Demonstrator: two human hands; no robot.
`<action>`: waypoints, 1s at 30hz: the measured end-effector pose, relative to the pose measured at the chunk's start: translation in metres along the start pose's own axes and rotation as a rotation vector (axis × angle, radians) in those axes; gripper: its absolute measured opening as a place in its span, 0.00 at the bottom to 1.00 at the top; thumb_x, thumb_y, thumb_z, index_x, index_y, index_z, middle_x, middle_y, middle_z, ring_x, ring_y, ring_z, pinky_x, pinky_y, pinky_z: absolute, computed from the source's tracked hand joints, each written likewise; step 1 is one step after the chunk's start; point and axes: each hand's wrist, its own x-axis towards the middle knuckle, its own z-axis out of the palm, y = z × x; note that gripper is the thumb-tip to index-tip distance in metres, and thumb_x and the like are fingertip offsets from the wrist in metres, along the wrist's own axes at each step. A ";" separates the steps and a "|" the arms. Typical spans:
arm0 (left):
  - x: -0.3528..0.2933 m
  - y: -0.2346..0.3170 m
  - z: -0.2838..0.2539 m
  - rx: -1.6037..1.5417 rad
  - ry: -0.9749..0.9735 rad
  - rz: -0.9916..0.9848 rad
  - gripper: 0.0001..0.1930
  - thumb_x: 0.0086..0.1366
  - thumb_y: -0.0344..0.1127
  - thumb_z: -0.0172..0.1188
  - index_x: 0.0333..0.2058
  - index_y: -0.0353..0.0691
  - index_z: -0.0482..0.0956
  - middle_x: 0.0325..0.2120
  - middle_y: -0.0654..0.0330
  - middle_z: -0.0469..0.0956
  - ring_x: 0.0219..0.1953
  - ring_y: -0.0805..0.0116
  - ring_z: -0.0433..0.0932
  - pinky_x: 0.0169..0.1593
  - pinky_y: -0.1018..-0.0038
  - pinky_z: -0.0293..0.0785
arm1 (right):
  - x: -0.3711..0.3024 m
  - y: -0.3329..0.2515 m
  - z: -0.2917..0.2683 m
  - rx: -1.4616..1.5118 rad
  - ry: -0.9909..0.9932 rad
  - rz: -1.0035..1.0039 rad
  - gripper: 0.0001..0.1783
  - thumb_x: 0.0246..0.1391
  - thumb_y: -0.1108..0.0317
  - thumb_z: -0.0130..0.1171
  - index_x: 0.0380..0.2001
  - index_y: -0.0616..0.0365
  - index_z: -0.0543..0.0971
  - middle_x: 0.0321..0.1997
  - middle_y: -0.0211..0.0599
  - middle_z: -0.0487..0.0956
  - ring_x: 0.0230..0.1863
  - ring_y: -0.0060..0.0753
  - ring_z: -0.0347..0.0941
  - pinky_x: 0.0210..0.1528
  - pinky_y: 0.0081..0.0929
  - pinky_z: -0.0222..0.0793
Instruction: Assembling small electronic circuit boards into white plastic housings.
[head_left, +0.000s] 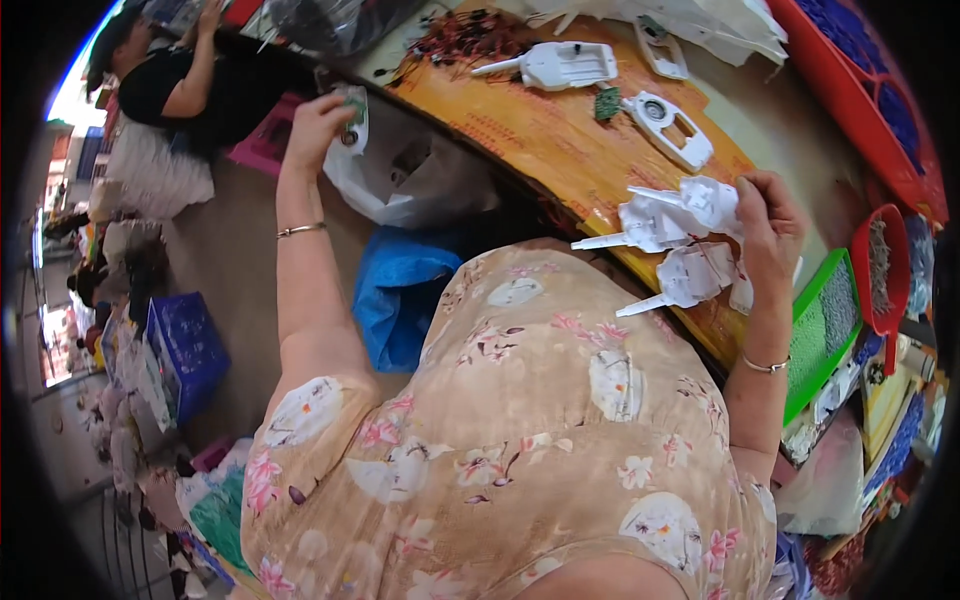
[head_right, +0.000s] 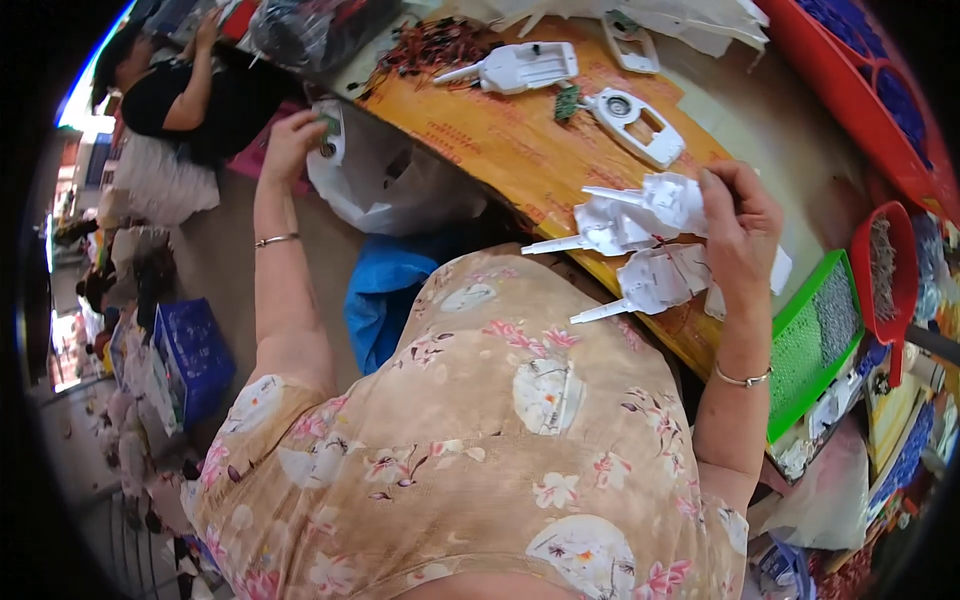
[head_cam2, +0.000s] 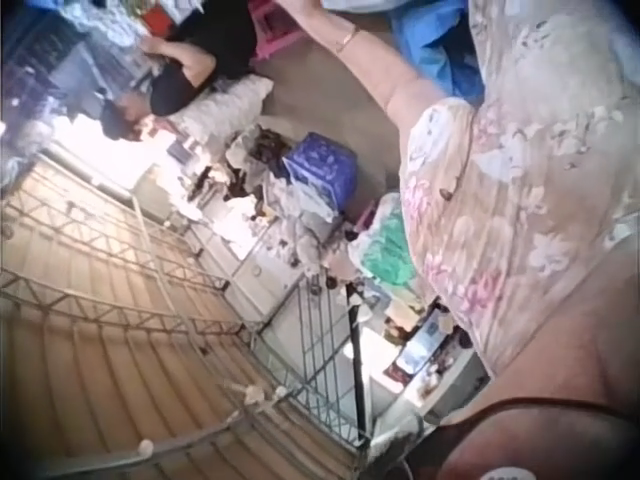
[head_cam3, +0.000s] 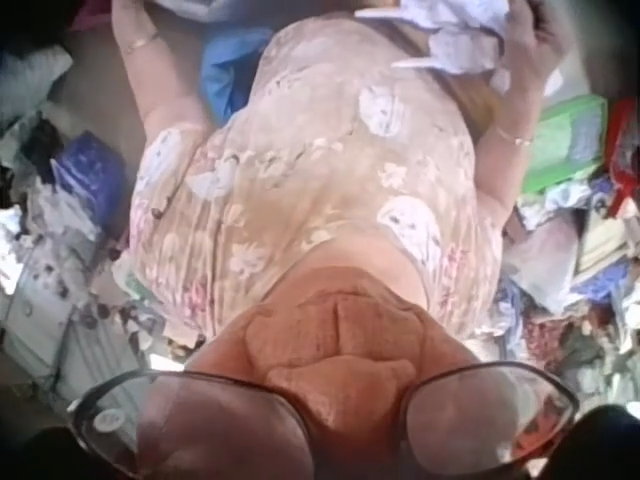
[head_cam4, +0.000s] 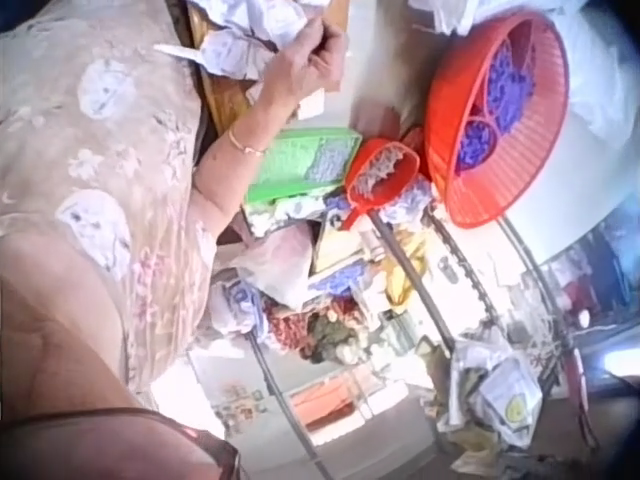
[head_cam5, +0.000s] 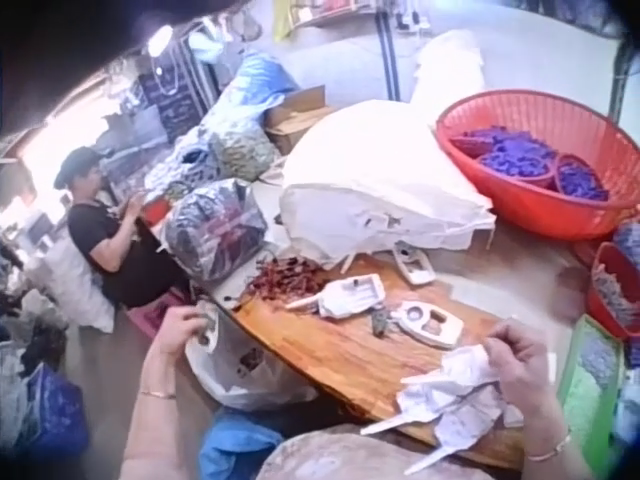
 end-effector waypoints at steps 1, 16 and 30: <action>0.002 -0.012 0.007 0.107 0.051 -0.071 0.08 0.55 0.29 0.60 0.34 0.33 0.80 0.26 0.66 0.76 0.29 0.76 0.74 0.33 0.78 0.70 | -0.001 -0.001 0.000 -0.029 -0.015 -0.007 0.05 0.55 0.72 0.55 0.30 0.62 0.76 0.25 0.19 0.70 0.27 0.09 0.61 0.28 0.10 0.55; -0.031 0.149 0.236 0.749 -0.152 1.272 0.22 0.46 0.32 0.62 0.44 0.40 0.74 0.44 0.53 0.72 0.52 0.53 0.67 0.58 0.56 0.60 | -0.011 -0.019 0.004 -0.541 0.046 -0.273 0.06 0.48 0.79 0.57 0.32 0.65 0.77 0.30 0.39 0.76 0.29 0.33 0.72 0.31 0.26 0.67; -0.014 0.199 0.235 -0.045 -0.645 0.802 0.12 0.59 0.33 0.60 0.40 0.34 0.78 0.35 0.62 0.79 0.37 0.76 0.76 0.41 0.78 0.74 | -0.011 -0.036 0.009 -0.355 0.207 -0.358 0.13 0.47 0.78 0.56 0.39 0.65 0.75 0.40 0.43 0.75 0.38 0.33 0.73 0.43 0.26 0.68</action>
